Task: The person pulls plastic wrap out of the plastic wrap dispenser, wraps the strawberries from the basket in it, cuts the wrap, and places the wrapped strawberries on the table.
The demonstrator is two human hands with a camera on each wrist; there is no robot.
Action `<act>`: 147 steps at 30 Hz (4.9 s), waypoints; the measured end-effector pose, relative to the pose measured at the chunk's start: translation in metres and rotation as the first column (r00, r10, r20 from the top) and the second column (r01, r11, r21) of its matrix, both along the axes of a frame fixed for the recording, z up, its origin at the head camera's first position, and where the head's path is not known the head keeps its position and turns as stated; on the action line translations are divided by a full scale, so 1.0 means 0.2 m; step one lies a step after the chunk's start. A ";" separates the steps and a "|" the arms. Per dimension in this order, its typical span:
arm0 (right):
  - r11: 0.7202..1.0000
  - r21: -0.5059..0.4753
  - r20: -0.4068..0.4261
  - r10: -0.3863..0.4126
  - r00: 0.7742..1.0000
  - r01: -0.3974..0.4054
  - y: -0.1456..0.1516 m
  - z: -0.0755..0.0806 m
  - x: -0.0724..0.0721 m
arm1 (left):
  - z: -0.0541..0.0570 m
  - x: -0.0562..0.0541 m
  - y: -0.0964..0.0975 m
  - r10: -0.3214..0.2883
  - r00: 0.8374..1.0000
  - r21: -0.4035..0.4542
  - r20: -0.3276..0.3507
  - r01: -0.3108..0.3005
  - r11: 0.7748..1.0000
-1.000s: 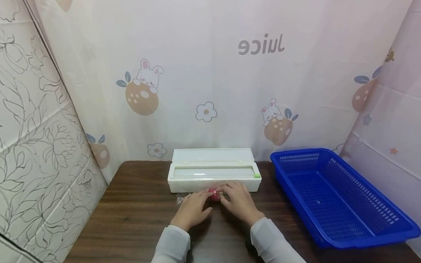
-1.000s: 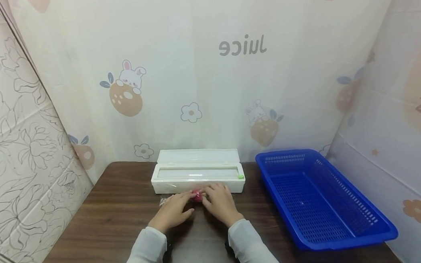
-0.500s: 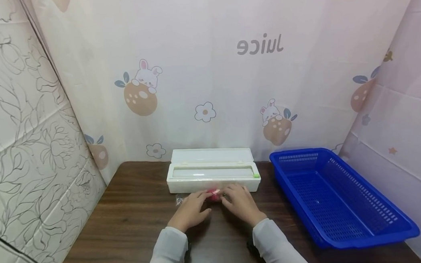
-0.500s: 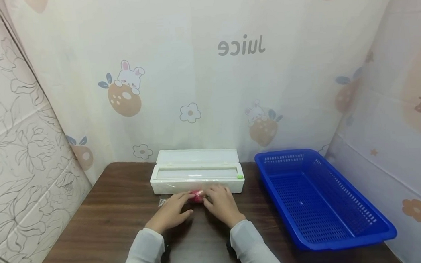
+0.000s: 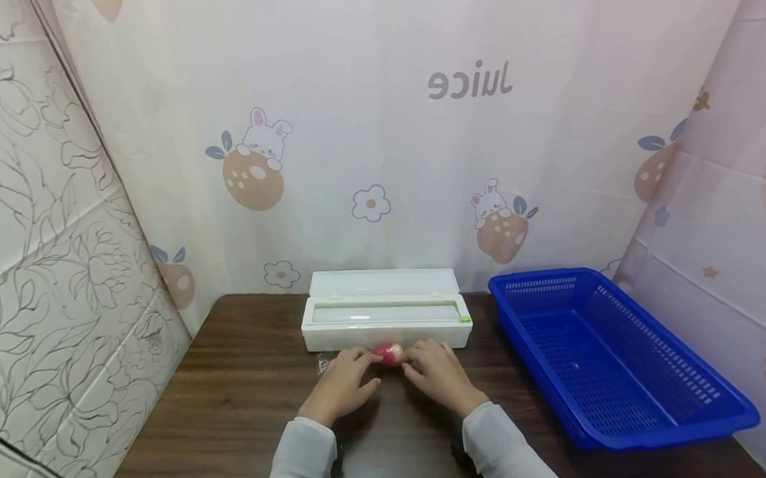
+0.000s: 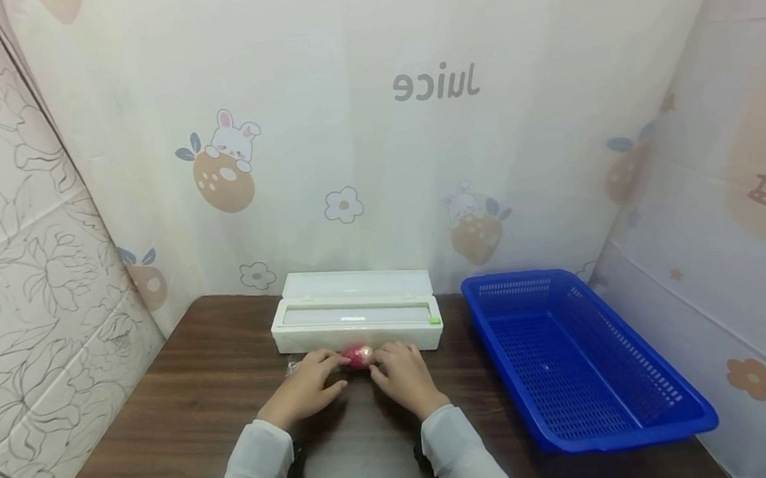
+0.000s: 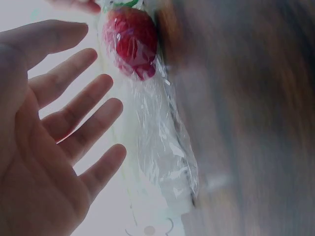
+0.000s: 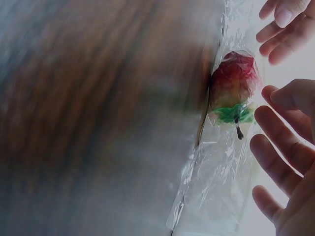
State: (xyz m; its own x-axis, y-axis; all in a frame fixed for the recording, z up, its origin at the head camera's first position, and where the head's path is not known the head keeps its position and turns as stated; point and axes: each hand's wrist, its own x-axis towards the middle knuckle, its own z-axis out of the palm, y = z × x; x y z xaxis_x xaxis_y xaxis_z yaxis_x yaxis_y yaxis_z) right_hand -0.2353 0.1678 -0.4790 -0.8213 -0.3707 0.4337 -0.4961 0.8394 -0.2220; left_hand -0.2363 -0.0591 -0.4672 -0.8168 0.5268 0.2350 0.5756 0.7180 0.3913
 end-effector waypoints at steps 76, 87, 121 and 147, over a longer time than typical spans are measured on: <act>0.983 -0.180 -0.137 -0.070 0.988 0.044 0.21 0.08 -0.03 | -0.13 -0.35 -0.26 0.269 0.804 0.582 0.531 -0.577 0.574; 0.906 -0.266 -0.089 -0.364 0.927 0.330 0.26 0.12 -0.14 | -0.12 -0.35 -0.26 0.271 0.807 0.593 0.524 -0.575 0.564; 0.895 -0.251 0.109 -0.353 0.929 0.370 0.38 0.09 -0.22 | -0.13 -0.34 -0.27 0.278 0.801 0.596 0.530 -0.586 0.549; 0.954 -0.214 0.106 -0.193 0.975 0.212 0.48 0.14 -0.23 | -0.12 -0.34 -0.28 0.254 0.809 0.607 0.531 -0.572 0.551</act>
